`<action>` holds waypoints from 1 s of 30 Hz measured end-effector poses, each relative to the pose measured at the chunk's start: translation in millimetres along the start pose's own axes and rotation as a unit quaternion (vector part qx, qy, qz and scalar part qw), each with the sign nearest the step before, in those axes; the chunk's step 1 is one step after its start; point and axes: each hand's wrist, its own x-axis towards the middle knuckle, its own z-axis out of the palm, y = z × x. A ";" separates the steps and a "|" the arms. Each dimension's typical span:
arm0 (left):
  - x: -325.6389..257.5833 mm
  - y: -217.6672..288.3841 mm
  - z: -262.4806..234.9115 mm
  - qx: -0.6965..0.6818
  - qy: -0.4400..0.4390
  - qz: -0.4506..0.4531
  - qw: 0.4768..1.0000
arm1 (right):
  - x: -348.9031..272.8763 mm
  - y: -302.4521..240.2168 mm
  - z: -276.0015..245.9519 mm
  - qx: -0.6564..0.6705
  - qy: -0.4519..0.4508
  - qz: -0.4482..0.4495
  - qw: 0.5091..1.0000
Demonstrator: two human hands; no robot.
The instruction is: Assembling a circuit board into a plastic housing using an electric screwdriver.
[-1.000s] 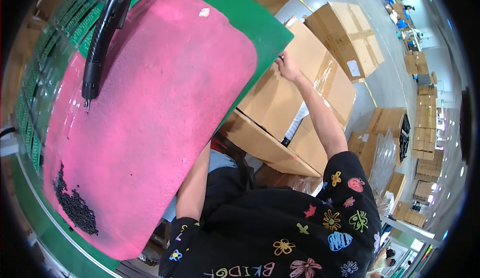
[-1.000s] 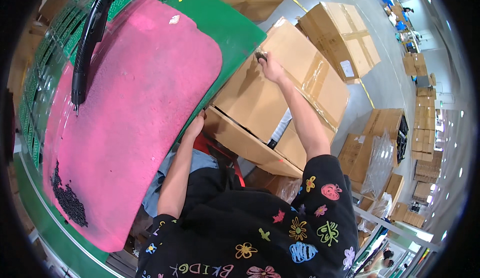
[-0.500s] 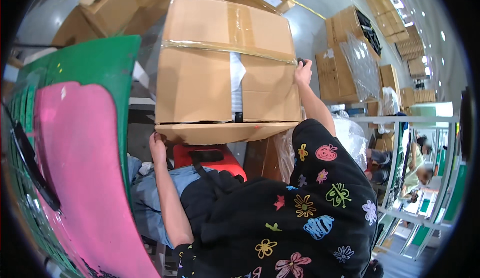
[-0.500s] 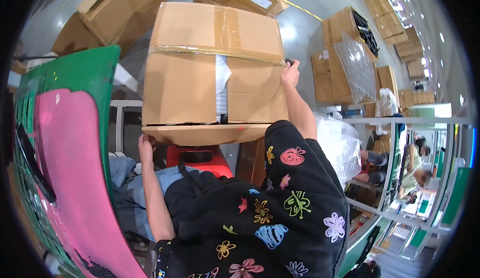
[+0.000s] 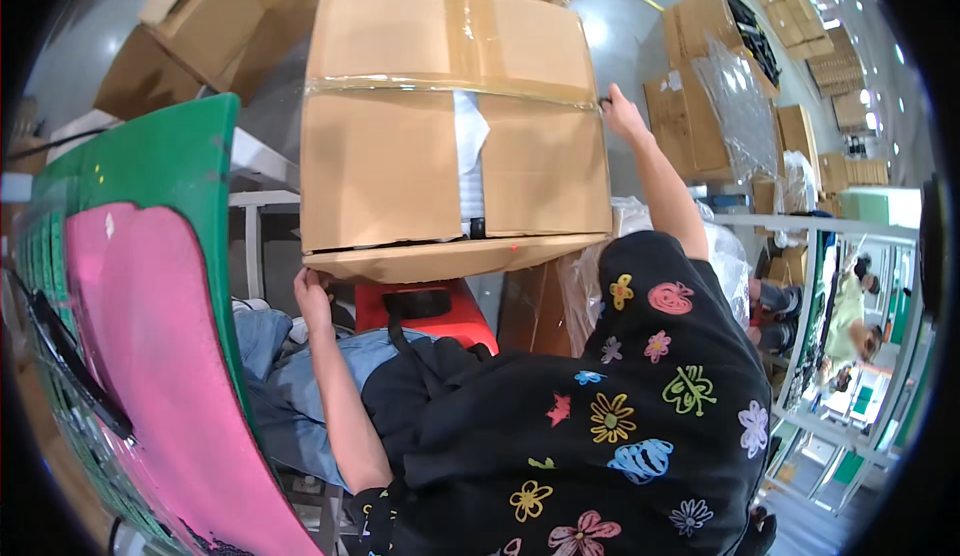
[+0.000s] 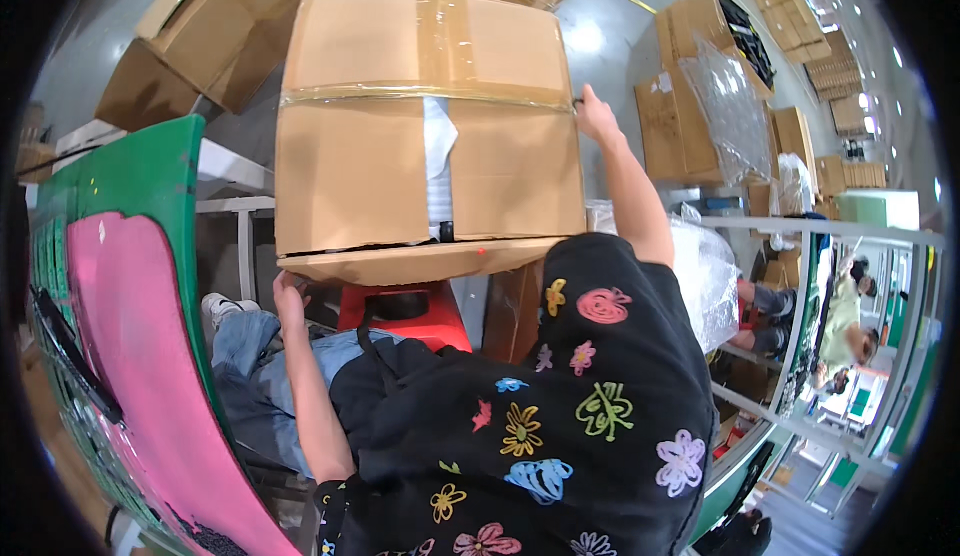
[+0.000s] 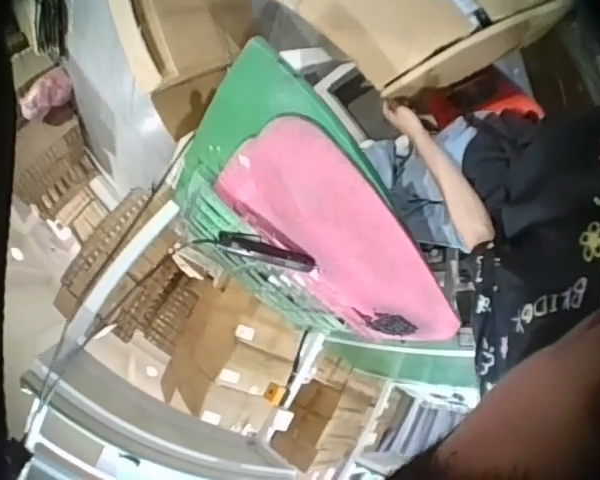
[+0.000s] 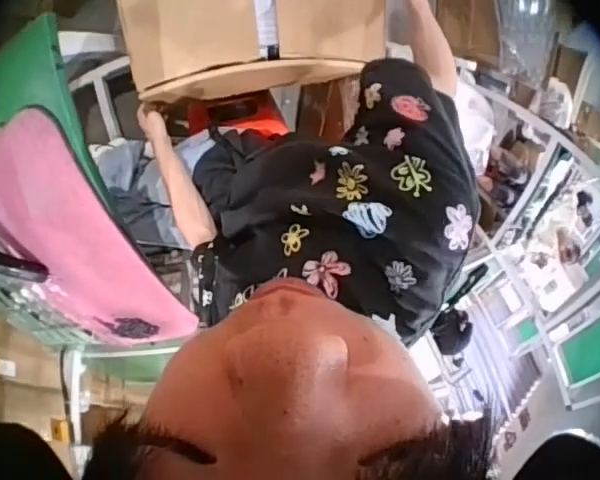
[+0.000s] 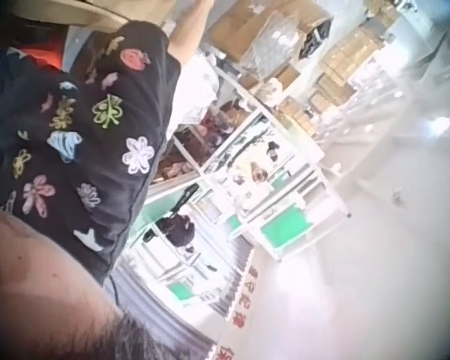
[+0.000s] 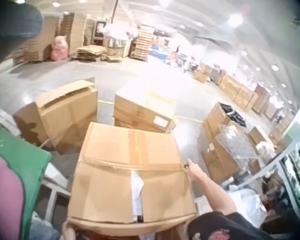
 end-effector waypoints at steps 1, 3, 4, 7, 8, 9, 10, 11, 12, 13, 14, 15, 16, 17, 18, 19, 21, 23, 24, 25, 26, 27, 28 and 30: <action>-2.9 4.6 -2.9 -0.006 0.008 -0.003 1.000 | -3.0 12.0 0.4 -0.007 -0.041 -0.046 0.998; -8.6 8.7 -10.0 0.027 -0.002 0.036 0.999 | -7.3 33.3 2.1 0.035 -0.108 -0.062 0.992; 2.3 -12.4 -17.4 0.041 0.059 0.114 0.991 | -7.1 31.1 6.4 0.037 -0.094 -0.037 0.994; -45.9 59.2 2.8 0.100 0.038 0.179 0.978 | -2.1 44.4 27.3 0.091 0.043 0.011 0.995; -74.3 77.1 -8.0 0.108 0.011 0.239 0.965 | -16.0 -2.3 47.1 0.322 -0.079 0.039 0.943; -105.5 101.6 -11.3 0.112 -0.025 0.301 0.947 | -44.6 -51.6 56.6 0.454 -0.092 0.053 0.885; -143.0 151.1 -8.9 0.156 -0.099 0.353 0.917 | -46.8 -65.7 60.7 0.560 -0.127 0.108 0.811; -180.4 195.2 -12.9 0.199 -0.168 0.396 0.880 | -56.8 -95.3 60.7 0.623 -0.114 0.169 0.755; -210.2 222.6 -21.8 0.237 -0.215 0.438 0.840 | -63.4 -131.3 60.4 0.678 -0.109 0.224 0.692; -236.2 254.6 -24.9 0.242 -0.263 0.477 0.803 | -44.6 -126.0 69.1 0.711 -0.097 0.177 0.673; -263.3 279.7 -35.1 0.253 -0.300 0.501 0.771 | -26.3 -138.9 69.8 0.729 -0.089 0.186 0.653; -281.6 299.9 -41.6 0.263 -0.324 0.521 0.745 | -7.4 -154.3 70.9 0.742 -0.084 0.202 0.633; -293.8 311.4 -45.9 0.270 -0.323 0.522 0.742 | -16.2 -182.4 61.6 0.727 -0.105 0.205 0.647; -306.7 317.6 -45.0 0.261 -0.269 0.545 0.750 | -1.8 -206.8 26.0 0.712 -0.069 0.350 0.604; -319.0 320.7 -38.3 0.283 -0.199 0.562 0.751 | 18.3 -220.7 -13.0 0.681 -0.014 0.489 0.545; -320.9 322.1 -31.3 0.241 -0.113 0.617 0.741 | 41.2 -242.3 -50.6 0.634 0.045 0.614 0.469; -335.5 344.9 -60.6 0.381 -0.115 0.608 0.687 | 2.3 -267.6 -70.5 0.663 0.066 0.561 0.492; -333.7 353.5 -60.4 0.394 -0.154 0.598 0.681 | -8.1 -225.5 -33.8 0.694 -0.126 0.256 0.660; -332.1 358.8 -56.7 0.408 -0.196 0.593 0.666 | -30.8 -231.4 -30.8 0.702 -0.102 0.263 0.654; -329.8 362.4 -54.3 0.419 -0.240 0.590 0.648 | -44.8 -238.3 -31.8 0.711 -0.074 0.268 0.646; -327.6 366.3 -51.8 0.430 -0.282 0.585 0.627 | -38.4 -238.0 -25.8 0.707 -0.076 0.267 0.651; -328.5 370.8 -49.0 0.436 -0.328 0.582 0.603 | -32.5 -227.1 -21.9 0.724 -0.093 0.266 0.630; -326.3 374.3 -47.5 0.442 -0.369 0.576 0.581 | -26.7 -222.7 -13.1 0.740 -0.116 0.262 0.609; -321.2 379.6 -46.6 0.454 -0.445 0.558 0.533 | -32.3 -212.6 5.5 0.682 -0.106 0.263 0.674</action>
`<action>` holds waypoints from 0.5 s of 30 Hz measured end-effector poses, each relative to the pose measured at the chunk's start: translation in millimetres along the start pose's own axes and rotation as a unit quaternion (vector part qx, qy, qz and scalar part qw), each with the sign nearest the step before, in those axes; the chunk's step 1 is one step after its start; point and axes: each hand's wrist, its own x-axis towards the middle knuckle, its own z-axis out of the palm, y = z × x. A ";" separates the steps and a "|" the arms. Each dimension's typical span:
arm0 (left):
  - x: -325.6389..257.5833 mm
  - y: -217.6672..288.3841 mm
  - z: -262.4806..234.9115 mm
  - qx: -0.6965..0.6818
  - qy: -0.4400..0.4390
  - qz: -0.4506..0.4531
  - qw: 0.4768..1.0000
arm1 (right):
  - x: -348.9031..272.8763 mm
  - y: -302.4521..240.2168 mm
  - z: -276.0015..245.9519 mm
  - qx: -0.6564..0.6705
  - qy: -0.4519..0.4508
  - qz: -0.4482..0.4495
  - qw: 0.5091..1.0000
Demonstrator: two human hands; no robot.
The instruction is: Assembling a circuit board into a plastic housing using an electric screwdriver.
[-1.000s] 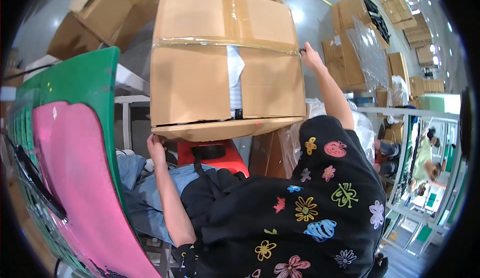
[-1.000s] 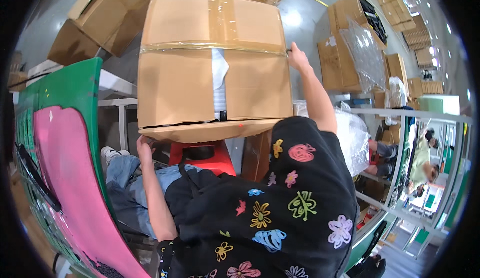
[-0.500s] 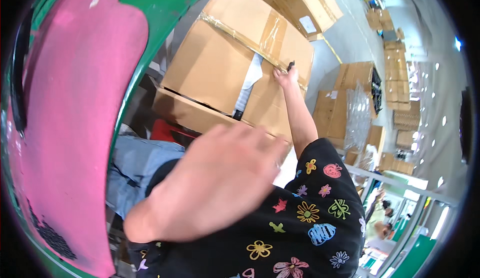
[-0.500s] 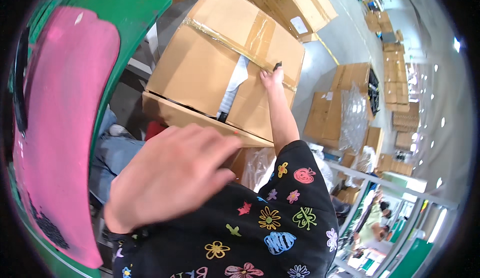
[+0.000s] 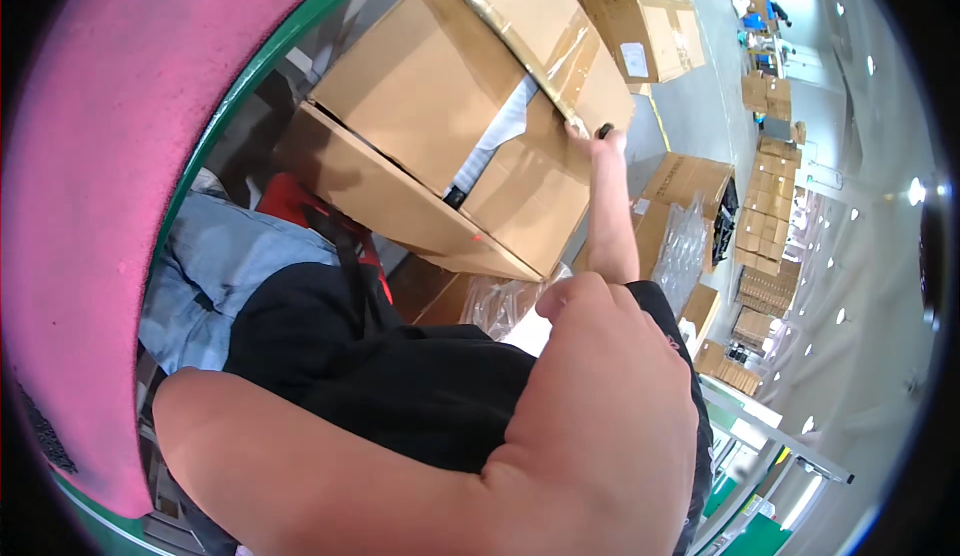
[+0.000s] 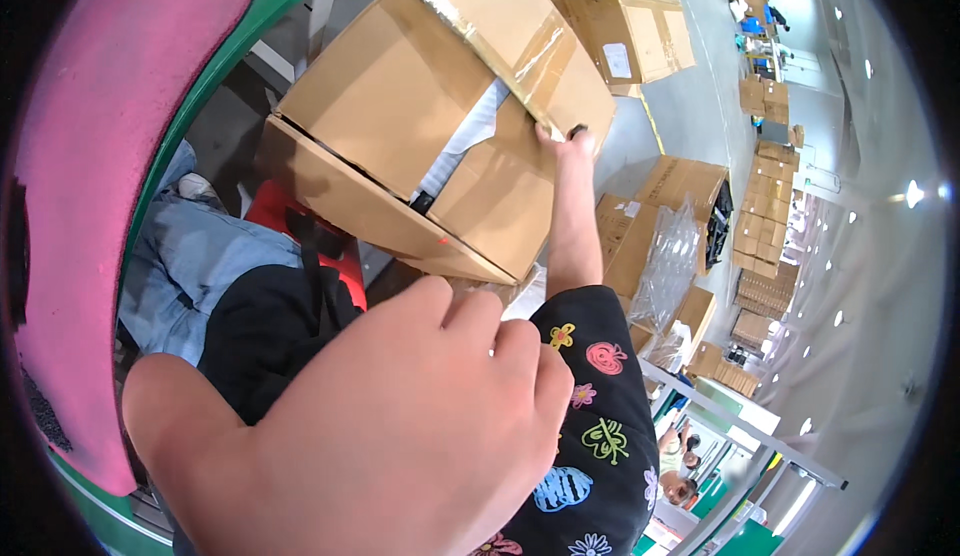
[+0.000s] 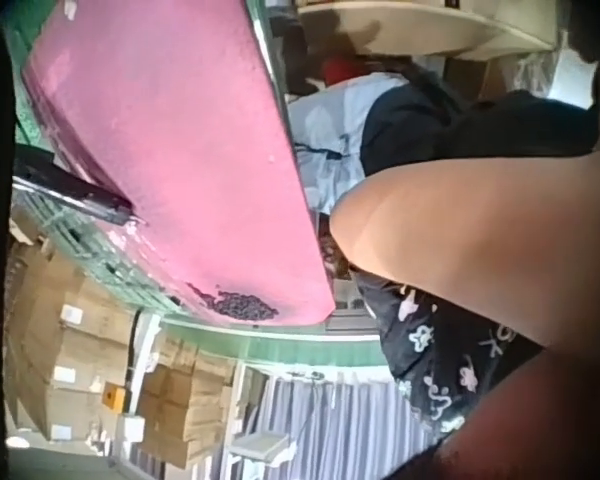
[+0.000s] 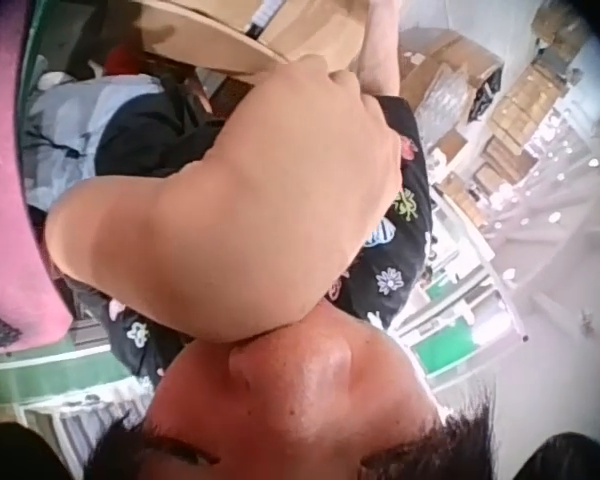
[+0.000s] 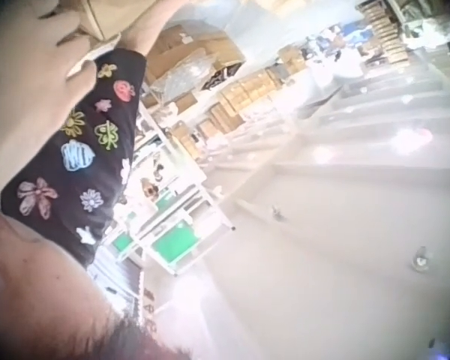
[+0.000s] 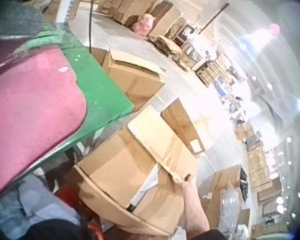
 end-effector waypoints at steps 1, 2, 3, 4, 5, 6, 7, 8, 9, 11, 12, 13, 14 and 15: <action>-1.2 -3.2 -1.5 -0.010 -0.036 0.022 0.999 | -0.2 7.7 -1.2 -0.030 0.015 -0.006 0.999; -3.6 -2.1 -8.2 0.000 -0.067 0.060 0.996 | 85.9 -19.7 -67.0 -0.024 0.012 -0.027 0.999; -12.4 0.8 -13.5 0.021 -0.094 0.104 0.990 | 154.7 -49.6 -130.1 0.056 -0.097 -0.053 0.992; -18.4 -19.9 1.4 -0.040 -0.113 0.174 0.977 | 133.4 -7.9 -110.8 0.053 -0.025 -0.013 0.998; -27.2 -21.0 8.7 -0.051 -0.100 0.158 0.981 | 112.5 2.8 -112.5 0.057 0.060 -0.031 0.996; -34.8 -19.2 12.4 -0.056 -0.075 0.133 0.987 | 105.1 -0.9 -115.8 0.044 0.049 -0.033 0.997; -39.7 -16.5 14.2 -0.059 -0.052 0.109 0.991 | 104.6 -5.3 -122.4 0.040 0.039 -0.039 0.998; -44.1 -17.8 18.2 -0.063 -0.031 0.089 0.994 | 99.5 -8.0 -126.4 0.038 0.032 -0.045 0.998; -48.2 -14.3 19.9 -0.068 -0.015 0.066 0.995 | 100.9 -10.2 -132.2 0.038 0.025 -0.046 0.998; -54.0 -10.5 26.0 -0.080 0.005 0.023 0.997 | 102.5 -19.1 -134.0 0.046 0.018 -0.041 0.998; -54.6 -8.7 29.8 -0.085 0.009 0.005 0.996 | 101.3 -26.7 -132.8 0.056 0.020 -0.037 0.998; -53.6 -6.9 32.2 -0.089 0.009 -0.011 0.996 | 101.3 -31.2 -134.2 0.068 0.024 -0.033 0.997; -50.5 -7.7 34.5 -0.093 0.013 -0.028 0.995 | 101.5 -37.3 -136.1 0.078 0.026 -0.030 0.996; -46.1 -9.1 34.8 -0.094 0.014 -0.040 0.995 | 102.8 -45.6 -140.1 0.093 0.031 -0.031 0.995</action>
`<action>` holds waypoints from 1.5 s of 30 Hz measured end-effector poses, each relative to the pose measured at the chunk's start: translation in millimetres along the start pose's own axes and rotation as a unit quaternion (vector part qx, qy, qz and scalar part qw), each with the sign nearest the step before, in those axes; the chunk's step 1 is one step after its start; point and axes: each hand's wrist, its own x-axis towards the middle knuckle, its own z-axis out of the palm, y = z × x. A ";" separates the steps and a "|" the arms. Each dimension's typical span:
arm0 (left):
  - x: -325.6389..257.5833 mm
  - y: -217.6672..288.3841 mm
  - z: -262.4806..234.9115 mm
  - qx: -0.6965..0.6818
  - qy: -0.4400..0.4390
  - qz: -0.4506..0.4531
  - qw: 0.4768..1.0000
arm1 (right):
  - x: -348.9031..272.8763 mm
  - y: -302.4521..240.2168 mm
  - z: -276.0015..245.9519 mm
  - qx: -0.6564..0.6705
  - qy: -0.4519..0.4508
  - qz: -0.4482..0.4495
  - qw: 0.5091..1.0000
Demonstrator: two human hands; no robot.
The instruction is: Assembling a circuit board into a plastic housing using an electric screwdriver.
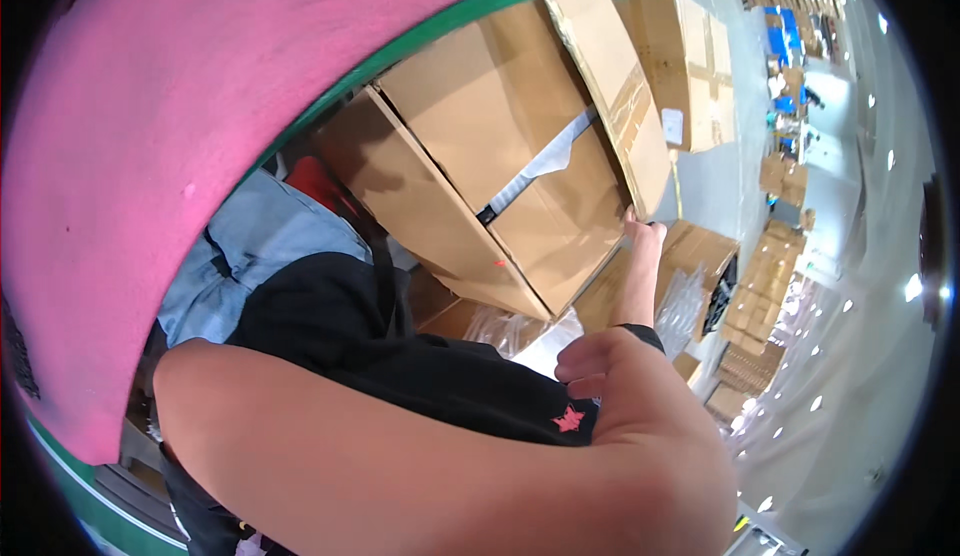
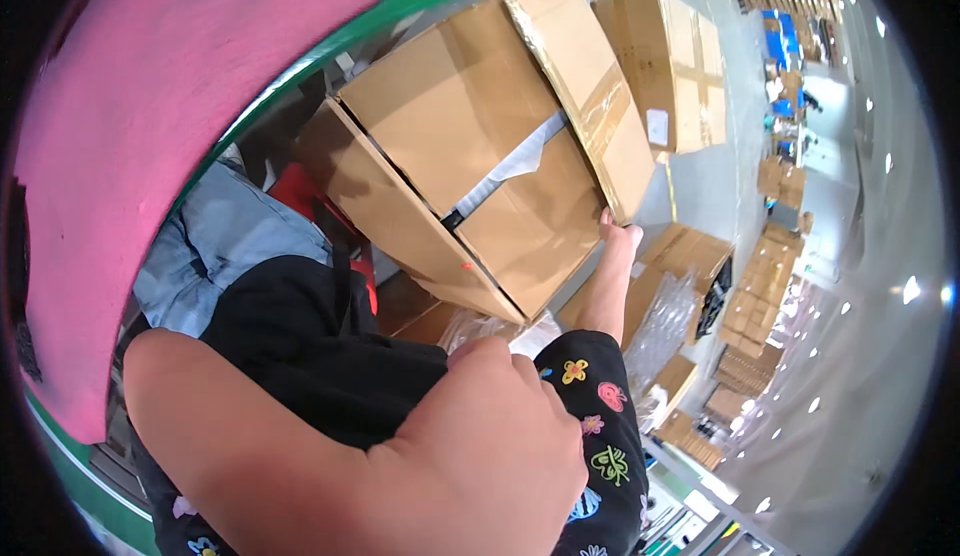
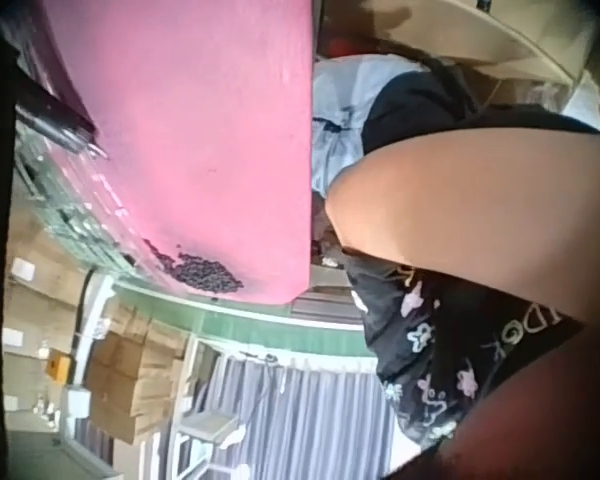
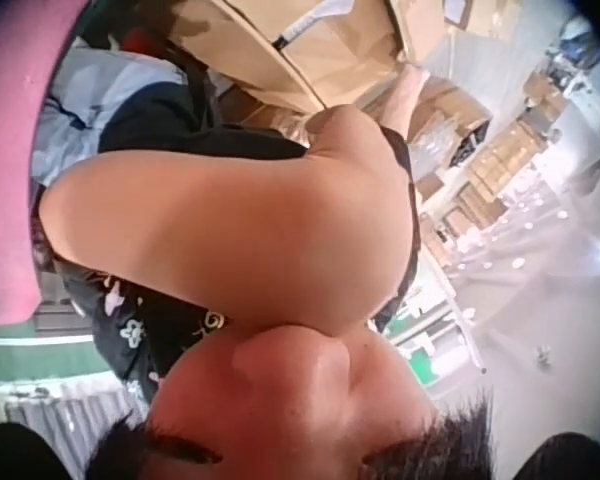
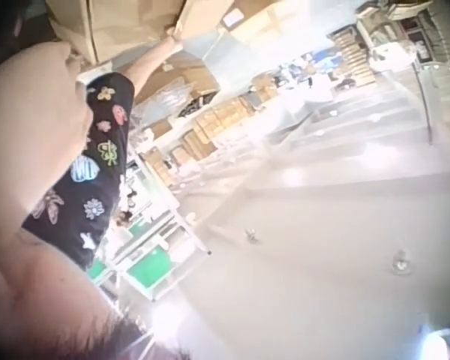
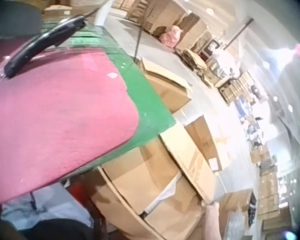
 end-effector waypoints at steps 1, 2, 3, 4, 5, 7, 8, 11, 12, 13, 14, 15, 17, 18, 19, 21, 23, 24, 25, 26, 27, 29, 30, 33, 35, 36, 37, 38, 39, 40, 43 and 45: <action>6.4 1.8 -0.3 -0.001 0.000 -0.006 1.000 | 2.5 -5.7 -1.2 0.017 0.011 -0.004 1.000; 14.5 5.4 -1.1 -0.003 -0.001 -0.008 1.000 | 3.0 -7.4 -1.4 0.033 0.025 -0.010 0.999; 22.8 6.6 -2.2 -0.004 -0.002 -0.015 1.000 | -0.2 -0.9 -8.8 -0.028 0.019 0.017 0.999; 30.8 7.1 -6.0 0.001 -0.004 -0.017 1.000 | 0.5 3.1 -12.7 -0.084 0.012 0.039 0.996; 39.1 7.3 -8.7 0.004 -0.005 -0.017 1.000 | 3.2 3.7 -20.0 -0.125 -0.005 0.021 0.992; 56.0 7.0 -12.4 0.008 -0.006 -0.016 1.000 | -28.1 14.8 -24.1 -0.220 0.042 -0.071 0.972; 66.0 6.5 -14.4 0.011 -0.018 0.001 1.000 | 13.8 8.5 -53.7 -0.313 0.063 -0.114 0.941; 97.7 9.7 -12.7 -0.055 -0.105 -0.013 0.993 | -26.2 68.8 -53.7 -0.569 0.233 -0.453 0.646; 108.0 11.6 -15.0 -0.055 -0.115 -0.002 0.992 | -33.7 77.0 -54.2 -0.534 0.236 -0.462 0.668; 117.4 11.2 -19.3 -0.025 -0.153 0.040 0.987 | -54.5 93.4 -38.9 -0.498 0.238 -0.467 0.691; 126.6 10.9 -22.7 0.011 -0.189 0.090 0.978 | -56.8 96.3 -38.3 -0.490 0.227 -0.477 0.693; 130.7 15.4 -19.2 0.081 -0.149 0.071 0.983 | -62.2 95.3 -34.1 -0.453 0.229 -0.501 0.701; 146.5 10.7 -3.9 0.024 -0.148 0.081 0.985 | -62.7 99.2 -35.7 -0.418 0.230 -0.515 0.712; 156.0 9.2 6.5 -0.026 -0.135 0.094 0.986 | -58.1 90.8 -42.3 -0.409 0.242 -0.512 0.716; 167.1 3.2 16.3 -0.074 -0.121 0.102 0.985 | -55.4 88.6 -41.2 -0.397 0.251 -0.509 0.721; 186.3 -7.0 27.4 -0.167 -0.093 0.117 0.975 | -60.0 88.0 -37.7 -0.394 0.257 -0.494 0.732; 208.4 -56.3 30.3 -0.196 -0.122 0.135 0.964 | -60.6 94.0 -33.4 -0.387 0.261 -0.480 0.743; 235.1 -90.6 56.5 -0.256 -0.111 0.092 0.956 | -55.0 91.9 -40.5 -0.417 0.264 -0.482 0.724; 259.5 -113.3 67.5 -0.310 -0.106 0.033 0.944 | -50.9 92.3 -46.2 -0.442 0.261 -0.474 0.715; 264.2 -146.4 66.4 -0.384 -0.051 -0.036 0.921 | -50.4 89.4 -51.0 -0.440 0.277 -0.476 0.709; 273.7 -199.5 107.6 -0.413 0.144 -0.069 0.896 | -56.4 92.2 -40.7 -0.453 0.247 -0.478 0.710; 273.3 -246.9 117.5 -0.590 0.386 -0.222 0.673 | -67.8 100.5 -24.0 -0.452 0.213 -0.474 0.725; 276.0 -273.2 122.8 -0.617 0.426 -0.258 0.609 | -63.3 98.6 -28.0 -0.448 0.226 -0.473 0.724; 257.2 -339.9 133.7 -0.676 0.441 -0.194 0.558 | -56.1 97.7 -31.9 -0.471 0.232 -0.468 0.711; 271.1 -333.7 105.6 -0.696 0.456 -0.177 0.526 | -52.3 91.5 -38.8 -0.464 0.251 -0.469 0.709; 270.7 -330.4 93.2 -0.707 0.489 -0.164 0.484 | -51.0 93.6 -39.5 -0.458 0.248 -0.473 0.711; 268.4 -334.7 85.9 -0.705 0.478 -0.163 0.498 | -51.0 93.7 -36.4 -0.457 0.247 -0.464 0.718; 264.7 -340.2 78.1 -0.748 0.472 -0.158 0.439 | -52.0 96.1 -37.2 -0.448 0.260 -0.459 0.722; 265.4 -345.4 72.5 -0.788 0.465 -0.151 0.375 | -50.1 96.0 -38.1 -0.444 0.264 -0.463 0.720; 264.8 -347.4 70.6 -0.785 0.460 -0.148 0.386 | -48.0 95.5 -35.5 -0.437 0.262 -0.469 0.721; 262.9 -354.6 75.5 -0.807 0.420 -0.044 0.413 | -47.2 97.7 -37.9 -0.421 0.255 -0.500 0.713; 263.3 -356.3 70.5 -0.808 0.401 -0.027 0.432 | -46.6 93.6 -40.1 -0.424 0.265 -0.490 0.715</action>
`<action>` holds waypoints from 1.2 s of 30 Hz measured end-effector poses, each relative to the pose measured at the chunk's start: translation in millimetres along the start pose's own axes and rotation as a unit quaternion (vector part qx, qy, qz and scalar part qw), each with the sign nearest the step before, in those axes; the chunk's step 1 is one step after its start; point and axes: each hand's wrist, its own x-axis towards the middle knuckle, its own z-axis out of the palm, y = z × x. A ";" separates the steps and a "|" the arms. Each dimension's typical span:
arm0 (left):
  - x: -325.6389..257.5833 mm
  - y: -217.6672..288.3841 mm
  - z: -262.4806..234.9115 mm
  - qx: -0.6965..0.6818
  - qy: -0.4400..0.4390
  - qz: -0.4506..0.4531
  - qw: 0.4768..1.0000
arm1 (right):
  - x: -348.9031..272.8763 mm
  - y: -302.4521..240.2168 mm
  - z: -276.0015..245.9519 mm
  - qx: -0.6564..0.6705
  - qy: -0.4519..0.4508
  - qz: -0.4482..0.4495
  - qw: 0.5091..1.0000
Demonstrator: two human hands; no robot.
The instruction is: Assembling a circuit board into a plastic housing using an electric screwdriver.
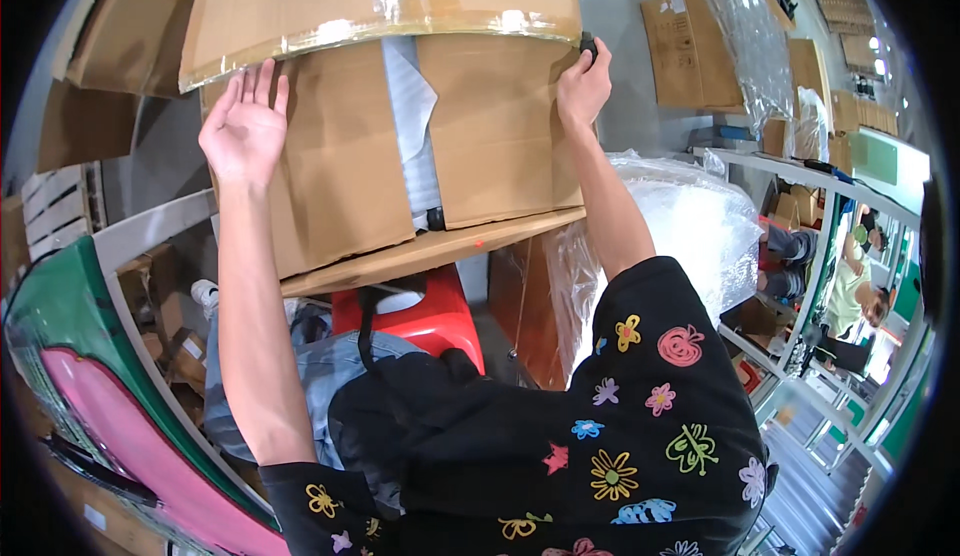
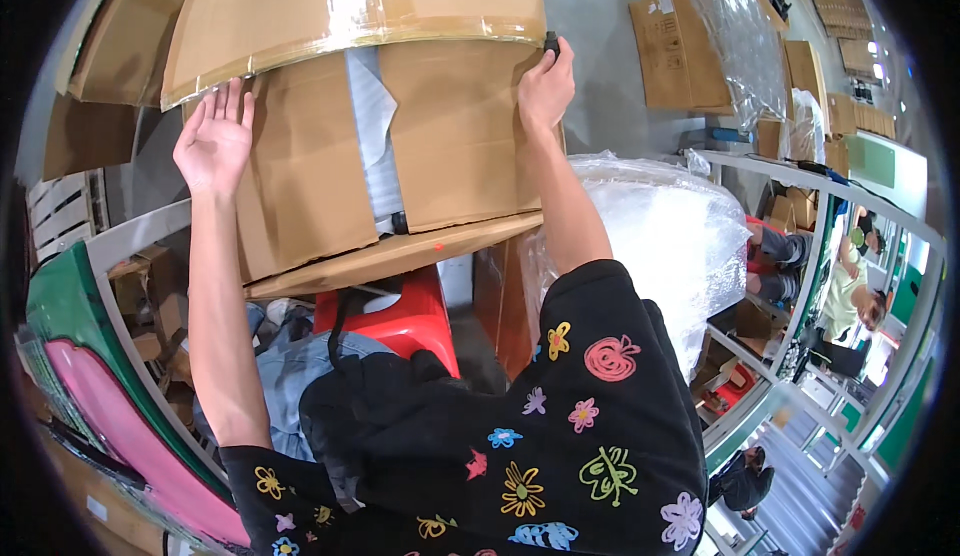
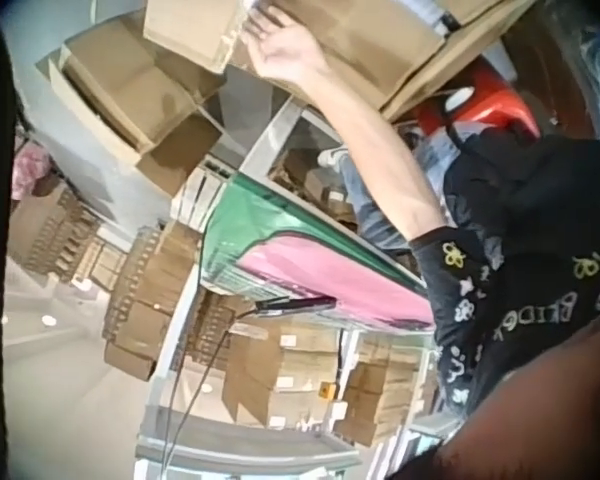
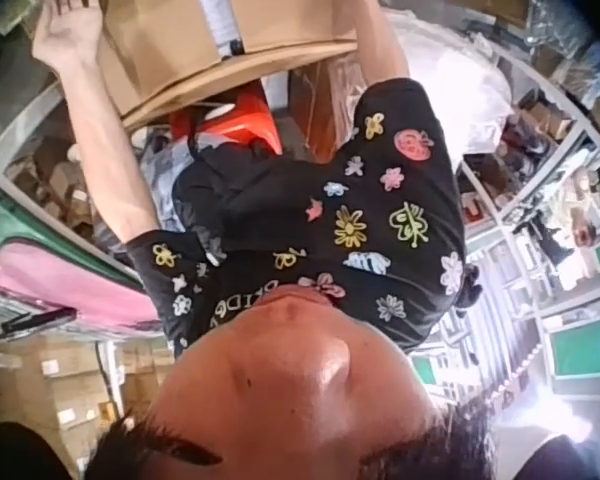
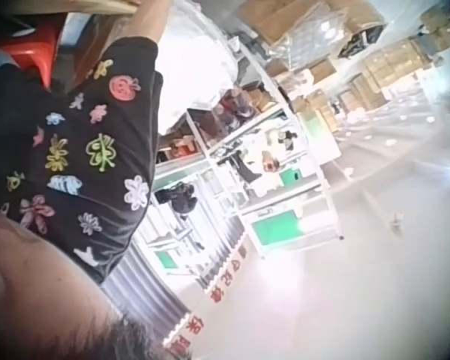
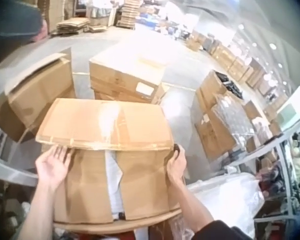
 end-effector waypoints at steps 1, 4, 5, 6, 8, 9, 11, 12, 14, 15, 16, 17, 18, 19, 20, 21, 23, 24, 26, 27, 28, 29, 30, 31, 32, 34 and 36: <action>-1.9 -1.3 4.1 0.002 -0.025 -0.005 1.000 | 2.1 0.7 -3.3 -0.010 -0.005 0.005 1.000; -8.0 4.3 13.3 0.006 -0.004 0.009 1.000 | -1.3 -8.8 -3.6 -0.013 -0.036 0.043 0.998; -13.8 5.8 15.5 0.037 -0.009 0.042 0.998 | -6.5 -10.8 -1.8 -0.008 -0.041 0.042 0.998; -16.6 5.2 32.0 0.064 -0.018 0.068 0.995 | -9.0 -6.3 -3.0 -0.007 -0.042 0.012 0.999; -6.0 18.5 94.5 0.008 -0.301 0.034 0.953 | -7.8 11.4 -6.2 -0.013 -0.029 -0.033 0.999; -16.7 25.0 149.0 0.081 -0.220 0.093 0.968 | -12.4 12.7 -7.7 -0.011 -0.040 -0.036 0.998; -32.0 46.2 191.0 0.271 -0.399 0.120 0.868 | -18.4 -6.4 3.5 -0.046 -0.050 -0.042 0.997; -31.9 36.7 188.2 0.274 -0.396 0.133 0.866 | -16.6 0.1 3.1 -0.038 -0.036 -0.050 0.997; -37.5 13.0 154.8 0.540 -0.251 0.188 0.781 | -12.7 -1.7 0.7 -0.026 -0.024 -0.022 0.999; -44.9 -11.3 133.9 0.567 -0.214 0.094 0.790 | -9.4 2.4 -5.8 -0.041 -0.018 0.017 0.999; -51.2 -39.8 103.0 0.609 -0.192 0.068 0.767 | -8.1 2.8 -7.5 -0.032 -0.015 -0.024 0.999; -60.9 -57.3 72.6 0.725 -0.185 0.020 0.663 | -7.7 1.6 -2.4 -0.018 -0.015 -0.068 0.997; -79.8 -83.6 42.0 0.733 -0.197 0.006 0.651 | -2.0 4.5 -0.9 -0.029 -0.011 -0.082 0.996; -97.6 -105.0 8.6 0.800 -0.226 0.066 0.552 | 0.3 1.9 0.8 -0.040 -0.006 -0.099 0.994; -117.6 -119.8 -11.6 0.856 -0.238 0.084 0.452 | -2.9 -10.1 3.3 -0.044 0.002 -0.065 0.997; -133.5 -131.4 -23.2 0.898 -0.246 0.102 0.349 | -0.4 -13.1 1.4 -0.053 -0.016 -0.068 0.996; -154.3 -139.3 -42.6 0.901 -0.221 0.156 0.339 | -7.5 -20.5 -2.8 -0.044 -0.081 -0.042 0.995; -159.4 -139.8 -49.5 0.901 -0.213 0.203 0.319 | -11.3 -26.6 -6.1 -0.028 -0.128 -0.015 0.991; -155.7 -140.4 -53.7 0.889 -0.226 0.246 0.312 | -6.0 0.8 -1.8 -0.046 -0.154 -0.075 0.984; -155.5 -142.3 -53.5 0.877 -0.266 0.268 0.296 | 1.1 13.5 -2.5 0.019 -0.181 -0.061 0.981; -144.9 -153.5 -36.4 0.863 -0.262 0.304 0.307 | 42.2 68.9 -11.6 0.059 -0.203 -0.026 0.977; -143.4 -154.3 -39.6 0.848 -0.287 0.343 0.285 | 33.6 67.6 -14.5 0.074 -0.253 -0.040 0.964; -144.2 -154.3 -39.0 0.827 -0.318 0.382 0.262 | 26.8 64.6 -19.1 0.068 -0.344 -0.026 0.936; -150.8 -151.6 -29.6 0.828 -0.299 0.390 0.271 | 12.1 56.1 -24.2 -0.182 -0.349 -0.086 0.915; -164.4 -139.7 -23.4 0.834 -0.284 0.396 0.260 | -23.1 16.0 -35.5 -0.170 -0.440 -0.077 0.879; -173.3 -131.8 -15.9 0.832 -0.260 0.417 0.256 | -68.6 -20.7 -56.7 -0.092 -0.454 -0.326 0.824; -174.6 -134.9 -19.0 0.809 -0.250 0.458 0.270 | -112.2 -65.0 -72.2 0.036 -0.526 -0.383 0.759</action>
